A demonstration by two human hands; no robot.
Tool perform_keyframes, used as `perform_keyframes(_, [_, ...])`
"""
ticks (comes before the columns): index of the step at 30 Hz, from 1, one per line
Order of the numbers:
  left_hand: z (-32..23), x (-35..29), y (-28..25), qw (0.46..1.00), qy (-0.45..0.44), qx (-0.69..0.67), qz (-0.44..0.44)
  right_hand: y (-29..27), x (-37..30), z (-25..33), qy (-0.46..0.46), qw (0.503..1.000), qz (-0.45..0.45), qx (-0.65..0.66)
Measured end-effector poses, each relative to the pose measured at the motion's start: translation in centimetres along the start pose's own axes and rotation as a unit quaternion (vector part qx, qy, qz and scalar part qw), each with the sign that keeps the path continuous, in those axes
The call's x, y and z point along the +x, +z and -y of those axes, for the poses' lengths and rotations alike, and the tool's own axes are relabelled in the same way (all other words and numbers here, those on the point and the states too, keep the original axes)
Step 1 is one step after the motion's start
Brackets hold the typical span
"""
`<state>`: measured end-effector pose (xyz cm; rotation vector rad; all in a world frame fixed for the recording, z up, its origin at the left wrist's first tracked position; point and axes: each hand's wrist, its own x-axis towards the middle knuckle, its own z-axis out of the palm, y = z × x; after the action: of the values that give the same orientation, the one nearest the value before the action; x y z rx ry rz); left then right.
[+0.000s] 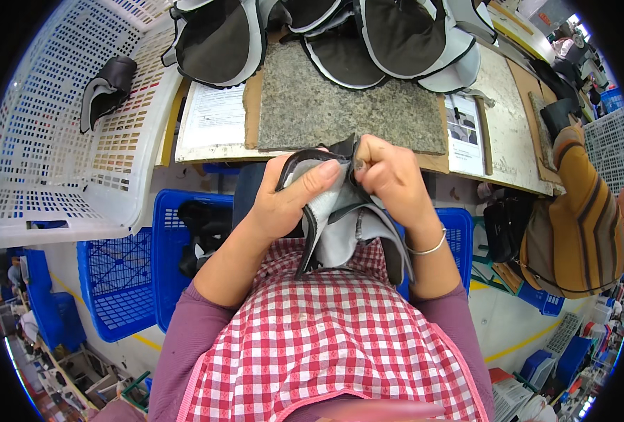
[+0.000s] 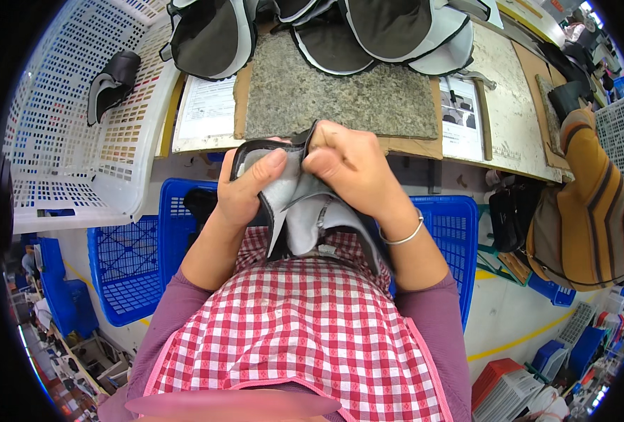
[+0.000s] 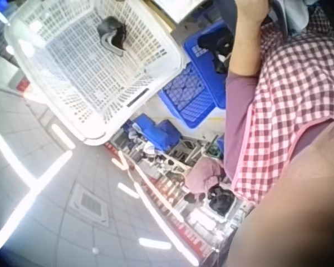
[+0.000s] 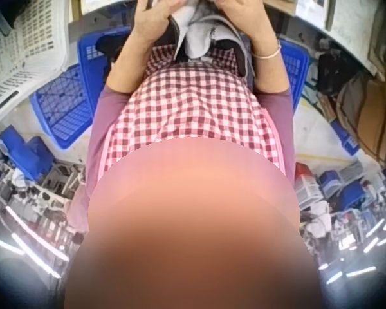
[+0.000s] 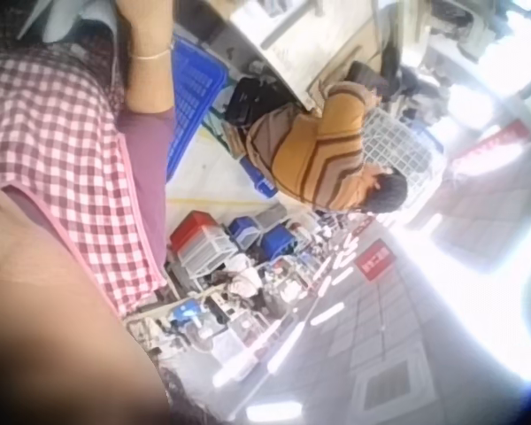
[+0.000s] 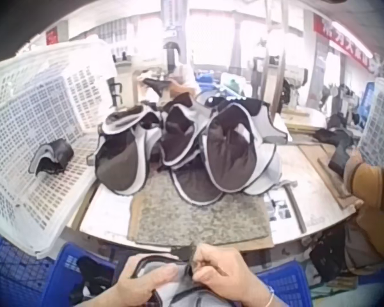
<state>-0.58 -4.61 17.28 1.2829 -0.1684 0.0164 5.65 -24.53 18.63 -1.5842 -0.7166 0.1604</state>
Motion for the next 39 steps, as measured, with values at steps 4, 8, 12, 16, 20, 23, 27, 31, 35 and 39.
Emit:
perform_keyframes(4, [0.4,0.2,-0.6,0.997,-0.062,-0.05,0.009,-0.2,0.2,-0.7,-0.003,0.982,0.034,-0.184])
perform_keyframes(8, [0.7,0.1,-1.4,0.995,-0.08,-0.048,-0.02,0.5,0.5,-1.7,-0.093,0.985,0.043,-0.136])
perform_keyframes(12, [0.8,0.1,-1.5,0.99,-0.1,-0.102,0.003,0.5,0.0,-1.7,-0.135,0.985,0.049,-0.095])
perform_keyframes(16, [1.2,-0.1,-1.1,0.975,-0.096,-0.198,0.016,1.6,-1.7,-0.9,-0.08,0.995,-0.039,0.052])
perform_keyframes(20, [2.2,0.5,-0.8,0.948,-0.104,-0.298,0.04,3.2,-2.9,-0.9,0.017,0.946,-0.219,0.238])
perform_keyframes(23, [2.4,1.3,-0.6,0.934,-0.095,-0.341,0.041,3.6,-2.7,-1.6,0.032,0.882,-0.316,0.347])
perform_keyframes(27, [1.5,1.0,-0.8,0.841,-0.122,-0.526,0.046,1.0,-2.7,-1.8,0.061,0.83,-0.248,0.495])
perform_keyframes(31, [0.1,0.6,-3.0,0.929,-0.005,-0.368,-0.026,-3.5,-2.7,-1.3,-0.014,0.775,-0.22,0.593])
perform_keyframes(35, [1.1,3.3,-5.2,0.869,0.12,-0.069,0.476,-4.3,-2.6,-1.5,-0.05,0.754,-0.235,0.611])
perform_keyframes(39, [-0.5,4.2,-7.3,0.866,0.117,0.049,0.483,-4.4,-2.7,-2.5,0.034,0.751,-0.384,0.535])
